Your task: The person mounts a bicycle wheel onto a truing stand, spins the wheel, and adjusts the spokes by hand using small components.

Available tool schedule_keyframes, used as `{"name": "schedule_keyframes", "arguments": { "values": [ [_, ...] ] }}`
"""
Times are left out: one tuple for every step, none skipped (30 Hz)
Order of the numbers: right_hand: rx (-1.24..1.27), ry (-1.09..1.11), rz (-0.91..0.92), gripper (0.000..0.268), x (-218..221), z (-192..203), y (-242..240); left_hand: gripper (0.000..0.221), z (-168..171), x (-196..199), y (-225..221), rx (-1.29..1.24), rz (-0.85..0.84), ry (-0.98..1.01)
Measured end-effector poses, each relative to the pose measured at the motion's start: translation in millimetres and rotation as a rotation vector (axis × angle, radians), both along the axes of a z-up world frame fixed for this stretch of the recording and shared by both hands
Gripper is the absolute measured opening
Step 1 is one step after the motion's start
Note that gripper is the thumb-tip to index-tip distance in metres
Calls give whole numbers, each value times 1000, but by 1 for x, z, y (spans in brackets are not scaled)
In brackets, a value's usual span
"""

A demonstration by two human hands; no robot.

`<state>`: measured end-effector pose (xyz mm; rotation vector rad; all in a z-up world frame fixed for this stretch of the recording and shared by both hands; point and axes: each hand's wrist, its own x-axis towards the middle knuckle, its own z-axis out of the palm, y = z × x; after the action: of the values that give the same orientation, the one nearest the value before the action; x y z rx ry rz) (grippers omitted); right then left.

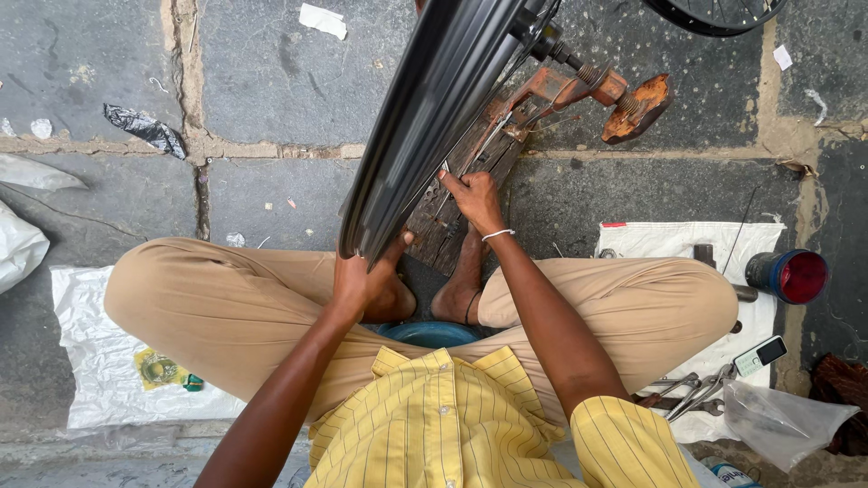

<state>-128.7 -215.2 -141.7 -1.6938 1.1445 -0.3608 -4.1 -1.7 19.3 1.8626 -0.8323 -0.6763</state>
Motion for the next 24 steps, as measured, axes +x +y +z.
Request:
{"name": "schedule_keyframes", "arguments": {
  "values": [
    [3,10,-3,68,0,0,0,35,5,-1,-2,1,-3,-23],
    [10,13,-1,68,0,0,0,36,8,-2,-5,2,-6,-45],
    [17,16,1,69,0,0,0,37,9,-2,-8,2,-9,-68],
    [24,19,3,69,0,0,0,35,9,-3,-9,40,-6,-33],
    [19,18,4,69,0,1,0,34,9,-2,-9,78,-1,0],
    [14,17,5,69,0,1,-1,33,8,-1,-9,116,5,34],
    [9,16,4,69,0,2,-1,32,8,-1,-9,94,1,24],
    [15,17,5,69,1,2,-1,32,8,0,-8,71,-3,14],
    [22,21,4,68,1,3,-1,31,8,-1,-8,48,-9,6],
    [29,25,2,68,0,3,-1,31,8,-2,-8,10,-8,-16],
    [25,19,5,68,0,4,-1,31,7,-3,-8,-26,-5,-37],
    [20,13,7,68,0,3,-1,31,7,-4,-8,-63,-2,-59],
    [16,7,12,68,0,2,-1,30,7,-4,-7,-59,-6,-72],
    [19,17,13,68,0,1,0,29,8,-5,-7,-56,-10,-84],
    [20,25,14,68,0,-1,-1,28,8,-5,-8,-54,-13,-98],
    [21,34,15,68,0,-2,-1,29,10,-5,-8,-1,-14,-67],
    [25,40,19,68,0,-4,-2,29,13,-4,-7,50,-17,-38],
    [29,45,23,68,-1,-6,-2,30,16,-3,-8,101,-20,-9],
    [30,48,21,68,-2,-6,-3,29,21,-1,-9,193,-28,-60],
    [-10,88,37,69,0,-6,-3,28,28,1,-8,284,-36,-111],
    [-50,131,49,71,1,-2,-1,28,36,1,-7,374,-47,-163],
    [-90,173,61,72,1,5,1,24,47,-1,-3,164,-11,-267],
    [-204,239,123,61,0,16,3,21,61,-2,6,-47,24,-368],
    [-318,305,185,50,-1,31,7,18,74,-1,11,-261,58,-465]
  ]
}}
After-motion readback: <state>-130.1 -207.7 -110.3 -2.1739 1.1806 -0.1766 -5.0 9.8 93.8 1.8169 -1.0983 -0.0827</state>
